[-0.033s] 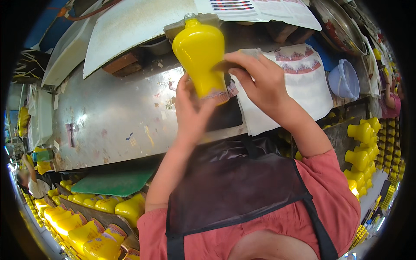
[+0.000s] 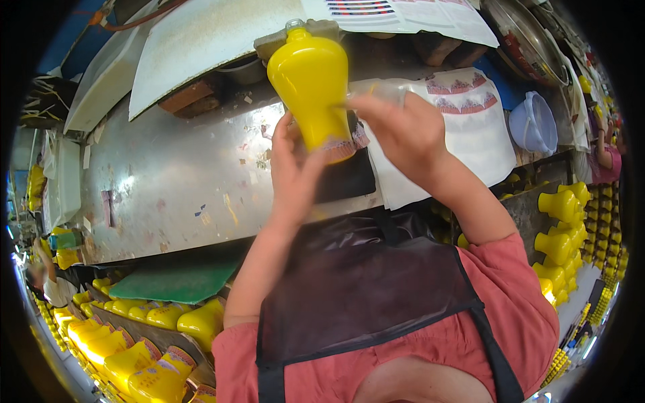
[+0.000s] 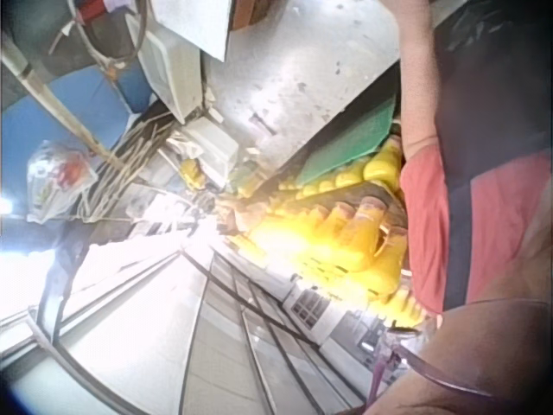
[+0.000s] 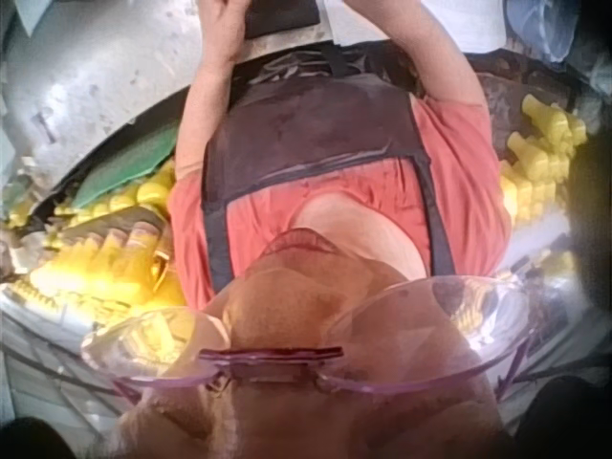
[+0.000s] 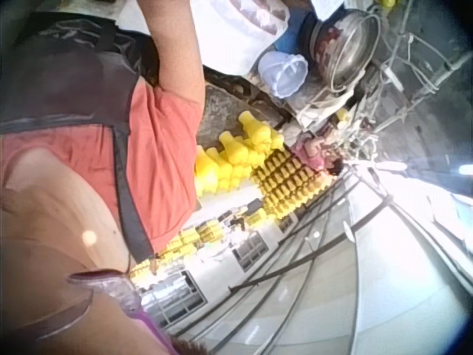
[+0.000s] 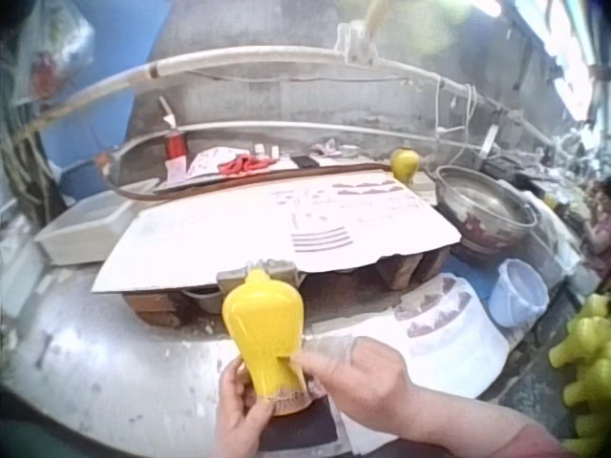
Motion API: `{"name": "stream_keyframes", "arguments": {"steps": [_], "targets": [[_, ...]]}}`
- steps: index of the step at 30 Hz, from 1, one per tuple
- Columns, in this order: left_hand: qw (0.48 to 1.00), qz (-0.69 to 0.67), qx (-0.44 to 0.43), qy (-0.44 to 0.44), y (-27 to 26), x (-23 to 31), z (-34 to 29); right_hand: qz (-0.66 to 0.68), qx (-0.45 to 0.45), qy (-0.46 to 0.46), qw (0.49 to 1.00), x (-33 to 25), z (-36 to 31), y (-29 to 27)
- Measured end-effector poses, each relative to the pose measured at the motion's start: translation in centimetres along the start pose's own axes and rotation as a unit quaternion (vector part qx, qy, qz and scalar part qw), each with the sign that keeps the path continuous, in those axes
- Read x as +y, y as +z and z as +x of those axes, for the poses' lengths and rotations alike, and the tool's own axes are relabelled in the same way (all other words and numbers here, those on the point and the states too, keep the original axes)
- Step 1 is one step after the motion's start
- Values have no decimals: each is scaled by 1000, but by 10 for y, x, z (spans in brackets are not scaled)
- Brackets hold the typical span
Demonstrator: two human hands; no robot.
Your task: The person applies a sticker label to a yellow plastic bottle, smooths it with fingers, and uses a small abrasive tool to rub the label surface. They repeat this process on multiple bottles, placing finished ones on a nearby tray.
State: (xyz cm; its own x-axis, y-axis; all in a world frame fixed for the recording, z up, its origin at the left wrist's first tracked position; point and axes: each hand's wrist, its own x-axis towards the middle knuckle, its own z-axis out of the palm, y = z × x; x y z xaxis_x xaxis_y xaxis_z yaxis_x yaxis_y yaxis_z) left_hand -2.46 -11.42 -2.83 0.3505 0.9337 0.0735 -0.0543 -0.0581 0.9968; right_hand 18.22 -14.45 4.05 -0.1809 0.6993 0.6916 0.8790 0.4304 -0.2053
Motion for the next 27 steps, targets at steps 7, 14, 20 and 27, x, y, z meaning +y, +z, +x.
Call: {"name": "stream_keyframes", "arguments": {"steps": [7,14,20,27], "targets": [[995,85,36,45,-9,-14,1,199,-131,2,971,-32,-31,-12],[987,147,8,64,-30,-9,11,203,-321,315,870,-51,-45,-8],[991,125,10,36,-40,-8,18,207,-267,311,888,-61,-64,7],[856,435,156,231,-21,10,-8,230,-265,335,875,-62,-62,4]]}}
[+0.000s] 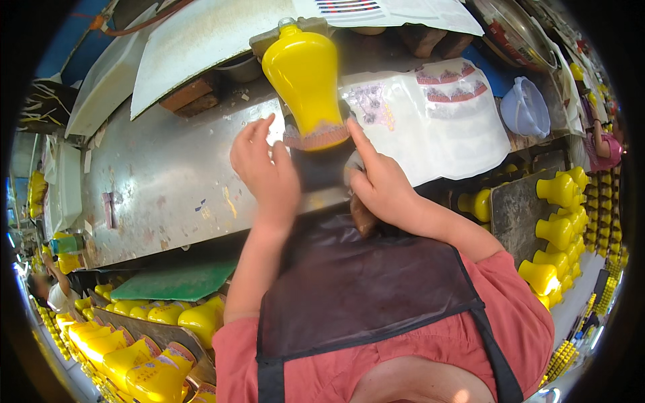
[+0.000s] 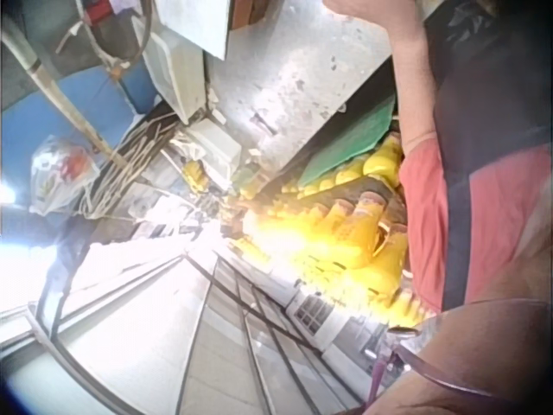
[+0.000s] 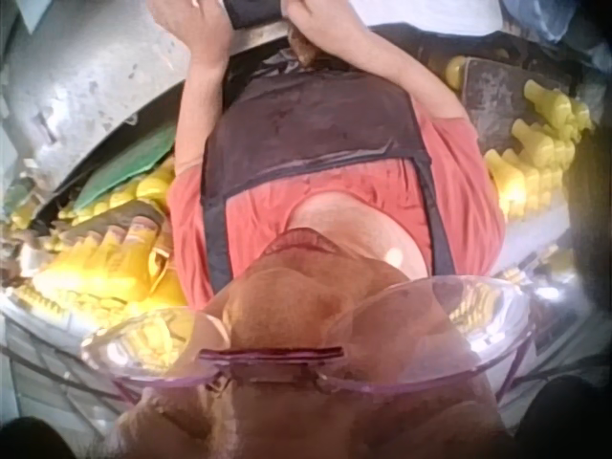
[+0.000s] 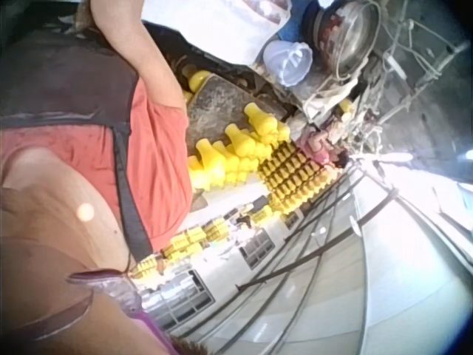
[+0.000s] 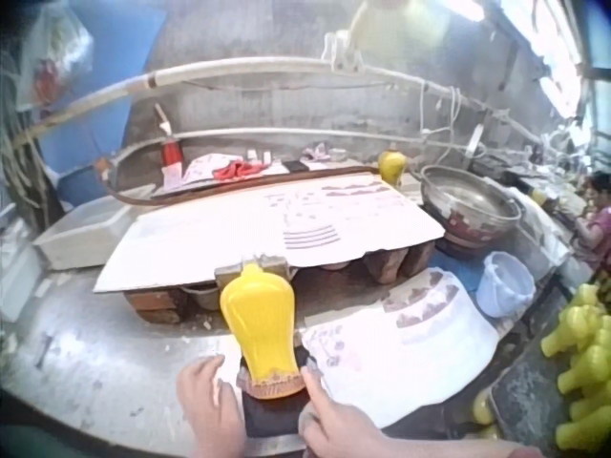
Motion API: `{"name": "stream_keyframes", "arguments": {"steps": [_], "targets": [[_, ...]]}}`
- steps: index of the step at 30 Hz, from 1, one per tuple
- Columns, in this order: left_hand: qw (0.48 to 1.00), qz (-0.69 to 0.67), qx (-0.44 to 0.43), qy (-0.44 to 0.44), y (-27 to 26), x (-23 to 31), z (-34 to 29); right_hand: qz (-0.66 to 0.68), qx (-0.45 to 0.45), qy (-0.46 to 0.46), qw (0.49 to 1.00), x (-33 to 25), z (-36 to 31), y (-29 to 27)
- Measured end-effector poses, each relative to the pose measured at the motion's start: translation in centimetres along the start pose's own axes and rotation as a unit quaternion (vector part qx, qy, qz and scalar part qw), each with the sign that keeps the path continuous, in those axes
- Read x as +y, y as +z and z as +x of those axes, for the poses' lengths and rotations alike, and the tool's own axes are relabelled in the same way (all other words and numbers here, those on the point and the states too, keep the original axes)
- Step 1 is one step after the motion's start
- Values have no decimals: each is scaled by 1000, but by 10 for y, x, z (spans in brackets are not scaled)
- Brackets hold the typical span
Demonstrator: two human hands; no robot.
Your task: The person applies a sticker label to a yellow plastic bottle, smooths it with fingers, and uses a small abrasive tool to rub the label surface. They repeat this process on multiple bottles, placing finished ones on a nearby tray.
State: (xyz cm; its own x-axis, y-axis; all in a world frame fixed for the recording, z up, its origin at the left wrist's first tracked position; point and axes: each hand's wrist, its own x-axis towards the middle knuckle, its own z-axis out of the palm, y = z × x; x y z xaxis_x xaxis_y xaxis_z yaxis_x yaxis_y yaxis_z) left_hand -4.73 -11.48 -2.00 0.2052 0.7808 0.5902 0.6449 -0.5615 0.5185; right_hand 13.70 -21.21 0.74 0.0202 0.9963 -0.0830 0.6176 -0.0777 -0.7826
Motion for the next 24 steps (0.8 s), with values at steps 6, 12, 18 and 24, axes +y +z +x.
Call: {"name": "stream_keyframes", "arguments": {"steps": [6,12,18,24], "targets": [[994,12,-104,32,2,36,-39,2,23,-12,1000,2,0,9],[996,-25,-80,28,15,33,-47,38,14,-6,999,14,3,16],[994,-42,-98,14,13,33,-49,158,2,41,987,4,8,-6],[992,-64,-109,5,11,31,-51,427,79,87,897,15,31,-47]]}}
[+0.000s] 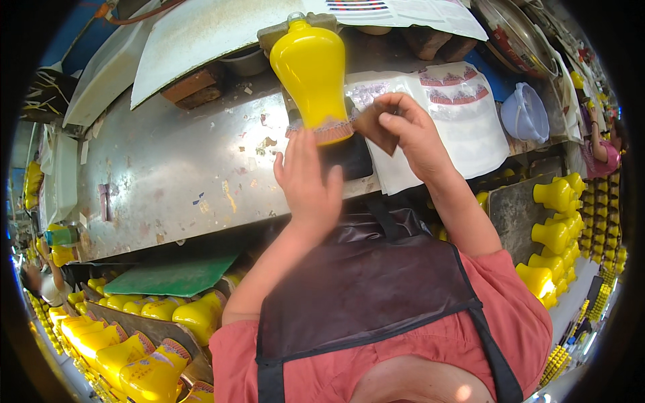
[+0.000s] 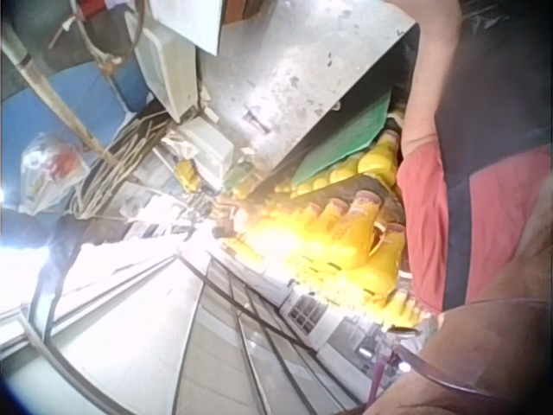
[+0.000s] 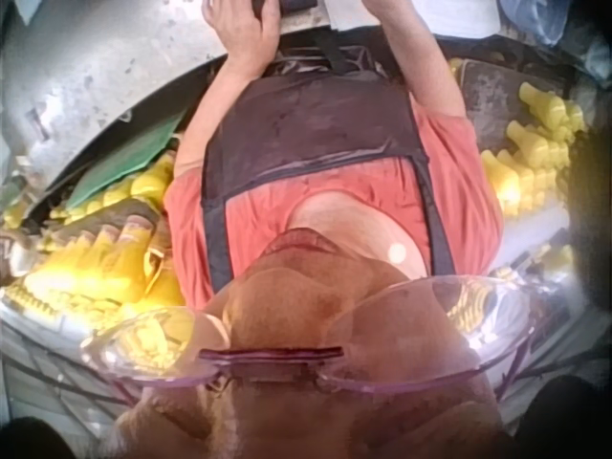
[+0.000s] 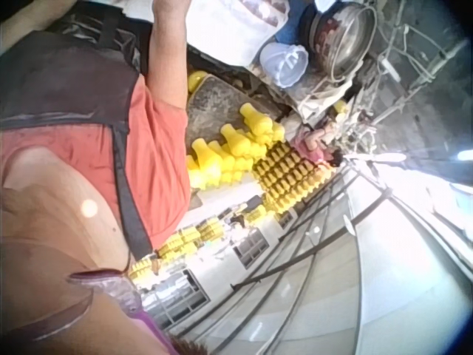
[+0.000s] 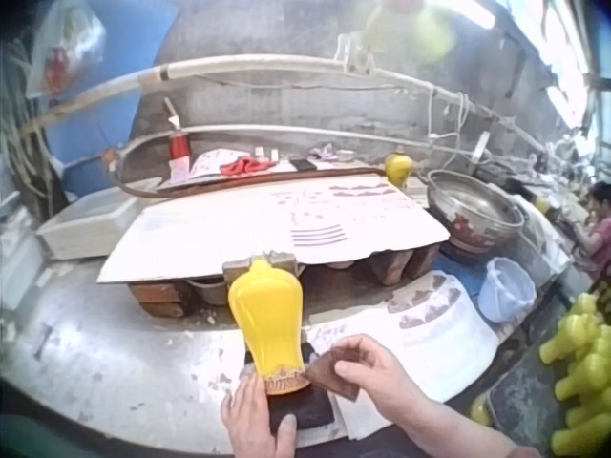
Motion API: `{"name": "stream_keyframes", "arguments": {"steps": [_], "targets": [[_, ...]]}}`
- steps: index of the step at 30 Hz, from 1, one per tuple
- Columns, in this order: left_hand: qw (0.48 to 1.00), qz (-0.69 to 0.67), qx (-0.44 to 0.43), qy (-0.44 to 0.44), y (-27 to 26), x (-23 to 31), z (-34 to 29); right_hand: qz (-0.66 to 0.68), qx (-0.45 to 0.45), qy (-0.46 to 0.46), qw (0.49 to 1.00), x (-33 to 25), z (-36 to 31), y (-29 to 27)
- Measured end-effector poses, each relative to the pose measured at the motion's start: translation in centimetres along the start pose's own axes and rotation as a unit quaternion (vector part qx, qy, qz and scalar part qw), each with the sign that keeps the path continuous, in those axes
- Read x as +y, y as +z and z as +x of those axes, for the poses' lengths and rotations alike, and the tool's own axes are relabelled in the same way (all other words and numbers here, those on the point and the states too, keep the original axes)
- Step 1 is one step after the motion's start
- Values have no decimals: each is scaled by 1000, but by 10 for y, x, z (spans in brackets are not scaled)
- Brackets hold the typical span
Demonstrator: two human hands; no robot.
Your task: The person applies a sticker label to a yellow plastic bottle, smooths it with fingers, and uses a small abrasive tool to rub the label surface. They repeat this process on multiple bottles, placing finished ones on a nearby tray.
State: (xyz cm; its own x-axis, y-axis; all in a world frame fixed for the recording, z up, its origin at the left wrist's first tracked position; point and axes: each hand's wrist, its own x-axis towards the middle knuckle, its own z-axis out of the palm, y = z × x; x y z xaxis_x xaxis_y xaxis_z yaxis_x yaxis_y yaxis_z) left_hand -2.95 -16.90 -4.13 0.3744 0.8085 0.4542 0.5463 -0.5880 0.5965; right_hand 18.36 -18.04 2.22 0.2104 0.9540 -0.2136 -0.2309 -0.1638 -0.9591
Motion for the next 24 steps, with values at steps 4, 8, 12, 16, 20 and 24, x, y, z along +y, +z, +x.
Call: {"name": "stream_keyframes", "arguments": {"steps": [4,8,12,16,20,24], "targets": [[1000,-6,-4,-5,-1,-1,1,-286,-45,-177,941,7,12,9],[1000,-16,-2,-14,-2,-1,1,-383,53,-374,843,-9,14,21],[1000,-6,1,-14,-2,-2,0,-518,-79,-460,717,-33,9,35],[1000,-5,10,-13,-1,-5,0,-561,-63,-533,630,-45,11,50],[999,20,11,-24,-2,-7,-1,-593,-122,-519,603,-44,14,62],[999,28,9,-35,-3,-9,-1,-588,-126,-547,582,-44,23,73]]}}
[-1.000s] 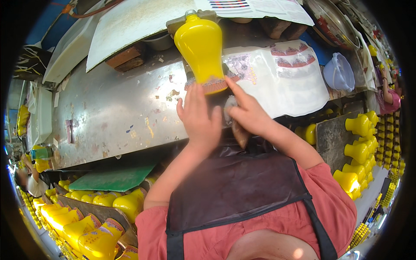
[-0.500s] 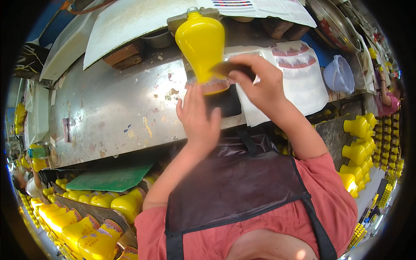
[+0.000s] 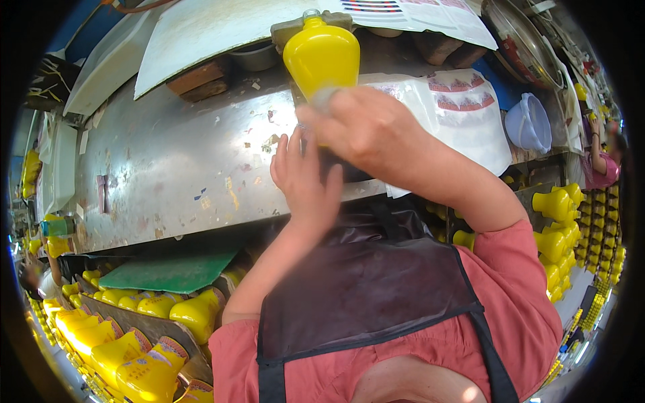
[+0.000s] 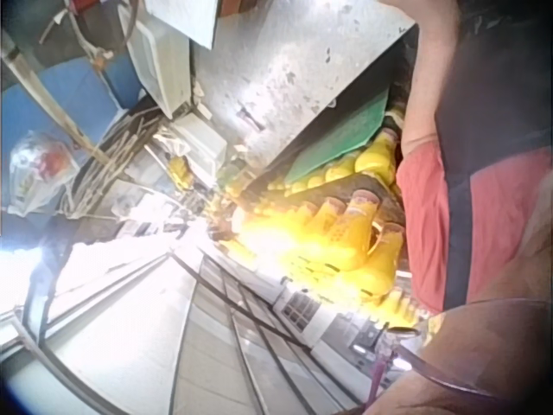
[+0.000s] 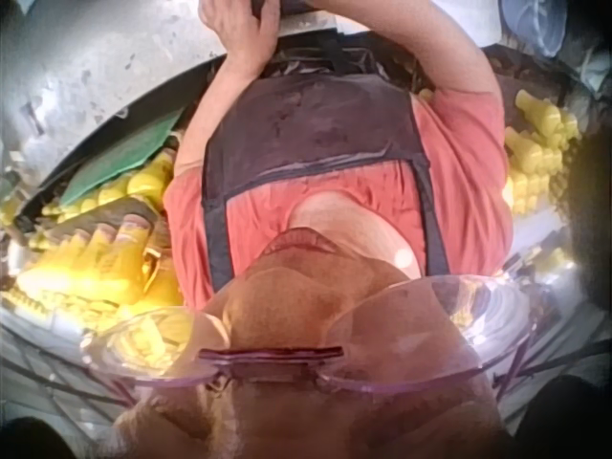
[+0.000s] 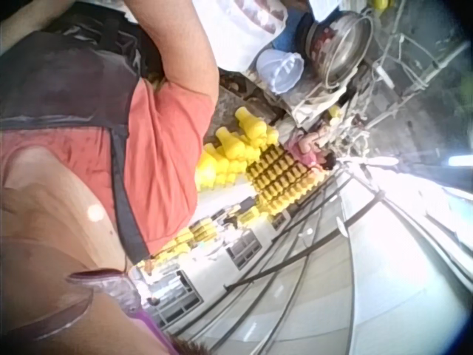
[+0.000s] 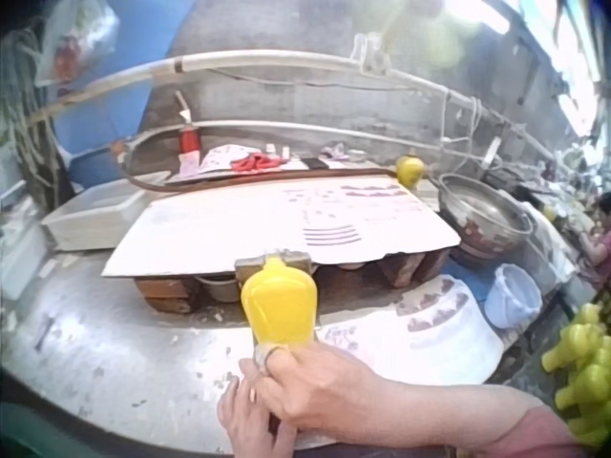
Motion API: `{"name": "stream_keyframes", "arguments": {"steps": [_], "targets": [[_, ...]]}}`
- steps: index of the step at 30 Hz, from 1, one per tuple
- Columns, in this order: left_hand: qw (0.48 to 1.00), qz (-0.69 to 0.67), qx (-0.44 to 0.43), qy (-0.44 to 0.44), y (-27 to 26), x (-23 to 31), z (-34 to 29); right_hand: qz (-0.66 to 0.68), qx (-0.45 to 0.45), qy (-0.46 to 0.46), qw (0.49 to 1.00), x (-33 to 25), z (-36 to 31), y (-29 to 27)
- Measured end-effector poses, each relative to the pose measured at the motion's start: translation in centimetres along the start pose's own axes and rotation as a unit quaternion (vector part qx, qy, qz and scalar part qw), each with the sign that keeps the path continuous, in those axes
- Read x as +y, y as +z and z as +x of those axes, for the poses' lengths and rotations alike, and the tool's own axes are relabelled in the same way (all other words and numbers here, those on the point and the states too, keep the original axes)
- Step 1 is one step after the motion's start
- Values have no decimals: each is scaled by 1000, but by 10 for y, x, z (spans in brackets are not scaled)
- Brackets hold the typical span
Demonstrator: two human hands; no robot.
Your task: The person applies a sticker label to a yellow plastic bottle, smooths it with fingers, and uses a small abrasive tool to rub the label surface. They repeat this process on multiple bottles, placing finished ones on a nearby tray.
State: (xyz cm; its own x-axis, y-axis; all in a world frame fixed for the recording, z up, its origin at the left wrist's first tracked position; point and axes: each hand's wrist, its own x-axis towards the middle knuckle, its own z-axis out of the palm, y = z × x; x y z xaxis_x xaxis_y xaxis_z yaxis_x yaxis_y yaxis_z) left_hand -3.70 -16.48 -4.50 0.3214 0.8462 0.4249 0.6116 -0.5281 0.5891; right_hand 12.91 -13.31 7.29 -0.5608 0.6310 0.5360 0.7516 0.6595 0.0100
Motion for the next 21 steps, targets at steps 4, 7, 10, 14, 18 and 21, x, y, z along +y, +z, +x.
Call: {"name": "stream_keyframes", "arguments": {"steps": [4,7,10,14,18,21], "targets": [[999,-2,22,-24,-6,4,1,-4,-77,69,995,1,1,-4],[1000,26,3,-10,-12,10,1,-1,27,98,995,7,-19,-15],[999,22,-33,12,-11,14,3,92,69,172,978,9,-42,-4],[999,13,-29,18,-5,17,4,119,123,285,943,16,-67,17],[1000,-4,-16,4,1,16,2,234,165,347,893,5,-78,34],[1000,-3,-5,4,3,14,1,236,190,393,868,10,-70,44]]}}
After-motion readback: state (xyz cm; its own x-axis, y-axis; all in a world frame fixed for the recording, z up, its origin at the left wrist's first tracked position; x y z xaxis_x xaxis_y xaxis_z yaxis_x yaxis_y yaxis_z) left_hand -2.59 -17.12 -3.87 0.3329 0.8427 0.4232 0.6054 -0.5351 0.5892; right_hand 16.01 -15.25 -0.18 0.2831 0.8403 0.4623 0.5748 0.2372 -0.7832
